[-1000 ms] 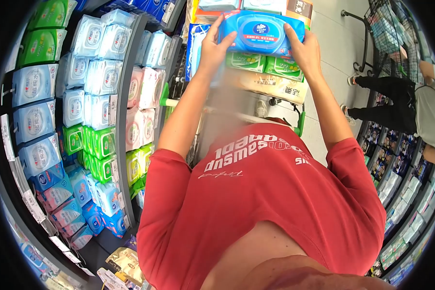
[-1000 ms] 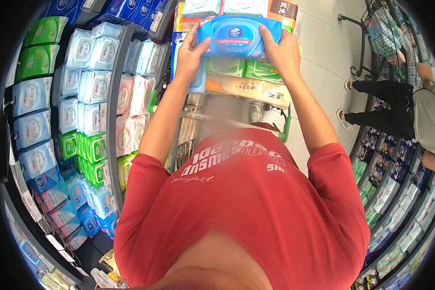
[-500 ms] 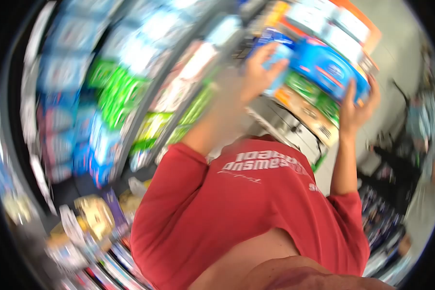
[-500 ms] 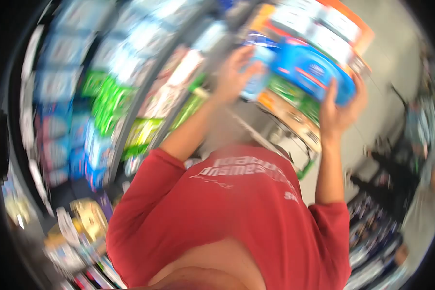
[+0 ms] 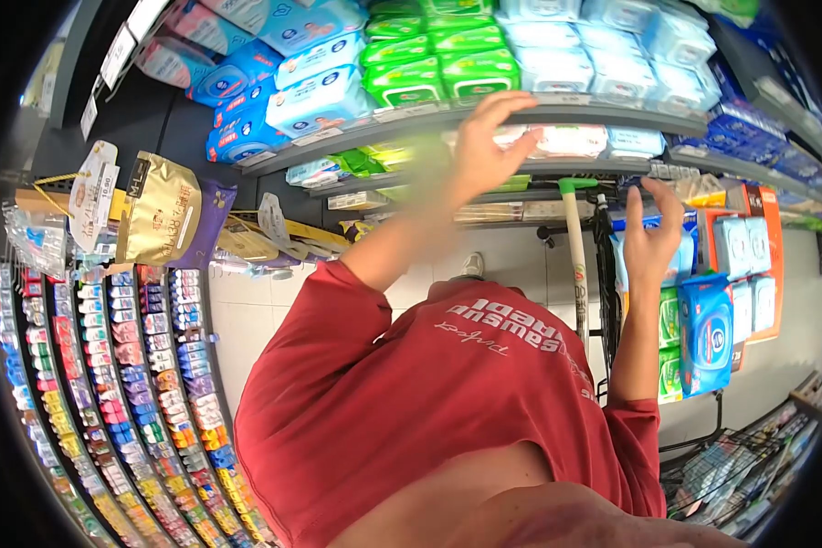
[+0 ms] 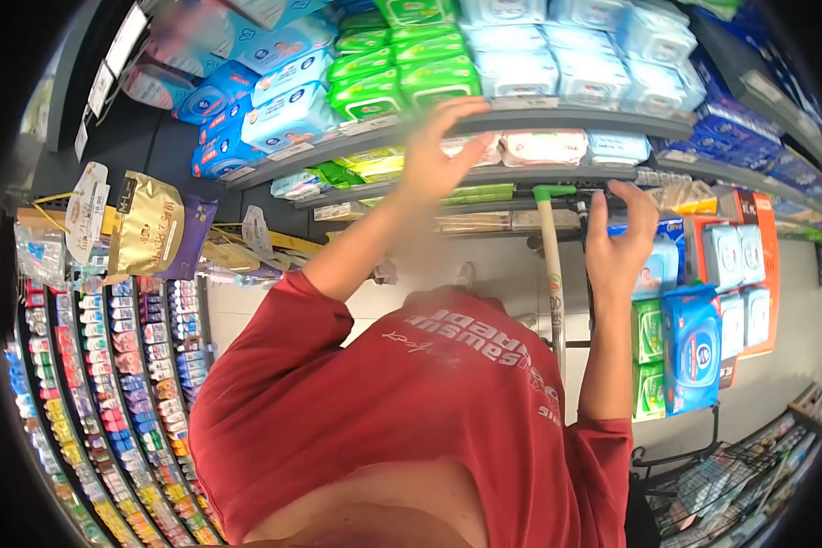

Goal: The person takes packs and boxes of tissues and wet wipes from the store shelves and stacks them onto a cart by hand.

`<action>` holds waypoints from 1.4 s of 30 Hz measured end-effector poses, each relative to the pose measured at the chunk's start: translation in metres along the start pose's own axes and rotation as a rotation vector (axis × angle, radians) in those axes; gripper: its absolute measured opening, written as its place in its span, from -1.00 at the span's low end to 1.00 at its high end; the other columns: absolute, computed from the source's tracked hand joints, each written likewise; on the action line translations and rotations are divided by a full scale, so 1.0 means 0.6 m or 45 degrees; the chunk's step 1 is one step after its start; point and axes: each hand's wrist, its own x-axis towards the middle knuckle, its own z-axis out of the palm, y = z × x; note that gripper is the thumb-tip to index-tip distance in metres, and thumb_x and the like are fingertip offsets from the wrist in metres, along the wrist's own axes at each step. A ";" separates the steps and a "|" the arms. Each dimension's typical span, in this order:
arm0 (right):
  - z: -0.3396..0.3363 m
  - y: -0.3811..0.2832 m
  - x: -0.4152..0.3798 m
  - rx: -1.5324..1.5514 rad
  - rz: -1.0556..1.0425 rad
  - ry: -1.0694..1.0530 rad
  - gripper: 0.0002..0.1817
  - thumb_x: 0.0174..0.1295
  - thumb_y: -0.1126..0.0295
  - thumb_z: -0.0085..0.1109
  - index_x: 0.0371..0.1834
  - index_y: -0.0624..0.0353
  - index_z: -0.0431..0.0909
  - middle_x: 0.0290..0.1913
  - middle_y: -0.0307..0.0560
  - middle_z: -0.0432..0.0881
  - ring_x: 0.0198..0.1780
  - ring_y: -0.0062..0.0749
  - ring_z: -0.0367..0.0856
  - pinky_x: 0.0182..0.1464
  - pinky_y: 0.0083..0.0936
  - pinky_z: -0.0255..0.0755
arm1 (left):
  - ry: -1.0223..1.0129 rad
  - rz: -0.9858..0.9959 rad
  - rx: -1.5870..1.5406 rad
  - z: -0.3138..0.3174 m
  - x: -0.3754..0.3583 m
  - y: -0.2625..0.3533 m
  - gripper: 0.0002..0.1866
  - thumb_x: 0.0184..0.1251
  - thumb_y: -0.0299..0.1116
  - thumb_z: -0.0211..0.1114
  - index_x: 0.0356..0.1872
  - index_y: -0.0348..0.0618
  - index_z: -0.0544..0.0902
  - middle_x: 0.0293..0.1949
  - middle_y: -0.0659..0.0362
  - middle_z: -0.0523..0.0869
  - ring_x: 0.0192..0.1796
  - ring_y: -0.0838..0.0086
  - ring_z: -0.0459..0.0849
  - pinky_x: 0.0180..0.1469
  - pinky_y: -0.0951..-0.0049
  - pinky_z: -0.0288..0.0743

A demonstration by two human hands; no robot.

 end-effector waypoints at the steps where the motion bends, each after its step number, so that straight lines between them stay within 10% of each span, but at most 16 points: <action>1: 0.023 -0.011 0.018 0.006 -0.042 -0.055 -0.78 0.22 0.45 0.35 -0.09 0.23 0.64 -0.04 0.05 0.68 0.11 -0.02 0.56 0.22 -0.21 0.38 | 0.050 -0.013 0.080 -0.026 0.004 -0.012 -0.61 0.19 -0.41 0.48 0.07 -0.17 0.68 0.08 0.04 0.71 0.19 0.22 0.65 0.28 0.28 0.45; 25: 0.426 -0.318 0.147 0.371 -0.713 -0.532 -0.67 0.14 0.36 0.35 -0.06 0.30 0.63 -0.03 0.21 0.66 0.10 0.14 0.56 0.18 -0.12 0.46 | 0.674 -0.157 0.453 -0.456 0.019 -0.122 -0.64 0.21 -0.37 0.45 0.02 -0.25 0.71 0.04 -0.04 0.73 0.15 0.19 0.68 0.21 0.25 0.53; 30: 0.468 -0.352 0.164 0.291 -0.710 -0.582 -0.35 0.16 0.05 0.44 0.19 0.28 0.56 0.18 0.19 0.61 0.30 0.08 0.48 0.33 -0.15 0.38 | 0.680 -0.248 0.480 -0.493 0.027 -0.121 -0.54 0.17 -0.30 0.49 0.08 -0.29 0.68 0.10 -0.13 0.69 0.17 0.15 0.67 0.25 0.23 0.52; 35: 0.485 -0.368 0.119 0.178 -0.865 -0.738 -0.15 -0.01 0.03 0.54 0.29 0.33 0.46 0.28 0.21 0.51 0.32 0.10 0.43 0.37 -0.14 0.35 | -0.035 -0.370 1.052 -0.500 -0.008 -0.105 -0.30 0.03 -0.15 0.58 0.18 -0.33 0.61 0.24 -0.17 0.59 0.29 0.01 0.55 0.50 0.00 0.17; 42: 0.497 -0.384 0.112 -0.073 -0.957 -0.732 -0.14 -0.12 0.14 0.60 0.26 0.33 0.47 0.11 0.09 0.53 0.22 -0.01 0.47 0.26 -0.15 0.40 | -0.266 -0.261 1.383 -0.509 -0.009 -0.109 -0.13 -0.18 -0.21 0.66 0.28 -0.22 0.54 0.25 -0.01 0.58 0.34 0.12 0.46 0.56 -0.03 0.05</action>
